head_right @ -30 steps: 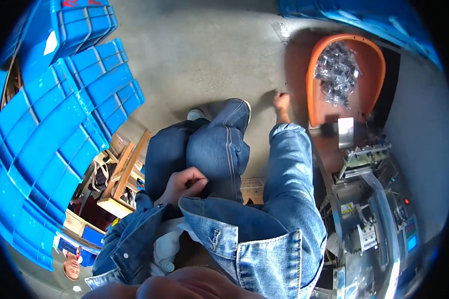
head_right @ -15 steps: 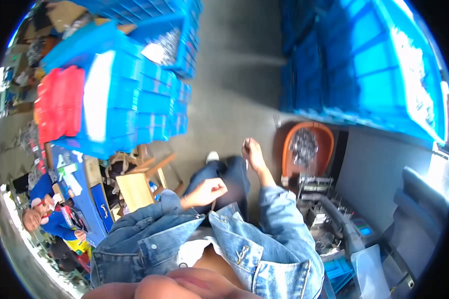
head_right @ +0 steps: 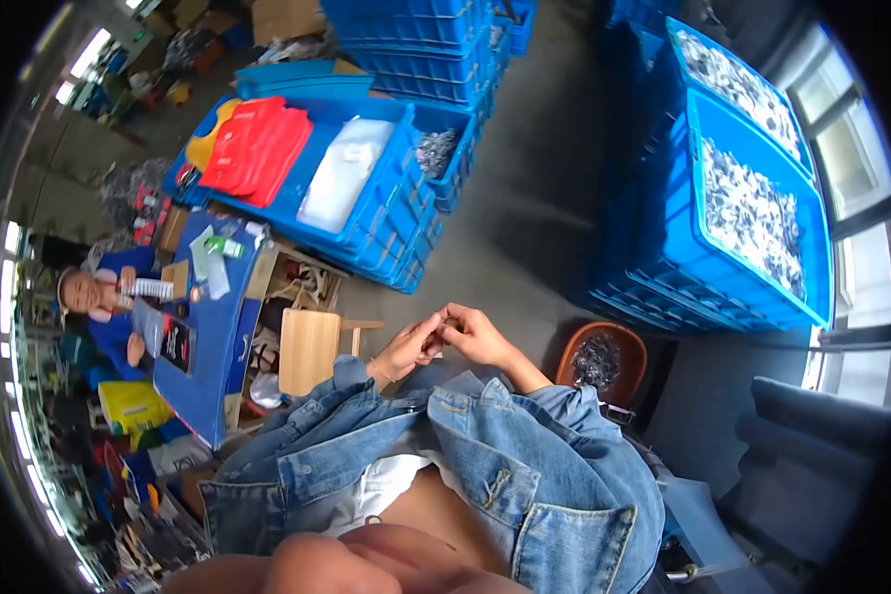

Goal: Sorting small industrial parts into partitioned blue storage bins.

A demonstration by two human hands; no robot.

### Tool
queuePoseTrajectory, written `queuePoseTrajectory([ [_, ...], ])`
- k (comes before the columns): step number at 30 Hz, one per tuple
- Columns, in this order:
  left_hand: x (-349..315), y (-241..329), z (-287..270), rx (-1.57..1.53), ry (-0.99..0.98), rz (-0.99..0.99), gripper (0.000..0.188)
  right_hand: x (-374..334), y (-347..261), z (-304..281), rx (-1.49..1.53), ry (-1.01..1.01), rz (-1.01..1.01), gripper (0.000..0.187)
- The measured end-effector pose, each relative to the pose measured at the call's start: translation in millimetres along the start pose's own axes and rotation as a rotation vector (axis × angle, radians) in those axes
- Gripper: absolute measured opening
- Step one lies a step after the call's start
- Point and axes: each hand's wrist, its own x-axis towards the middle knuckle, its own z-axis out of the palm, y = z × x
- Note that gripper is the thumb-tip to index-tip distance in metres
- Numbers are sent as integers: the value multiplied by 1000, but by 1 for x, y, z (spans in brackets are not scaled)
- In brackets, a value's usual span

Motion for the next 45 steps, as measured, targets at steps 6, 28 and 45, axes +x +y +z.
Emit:
queuePoseTrajectory([
  [6,-41,-13,-21,-101,-66,-34,31,-14,9,44,-162,-22,-63,12],
  [28,-150,-92,-21,591,-743,-53,28,-183,85,255,-683,1055,-185,14],
  [45,-222,-258,259,1062,-1427,151,14,-561,139,346,-149,2326,-248,18],
])
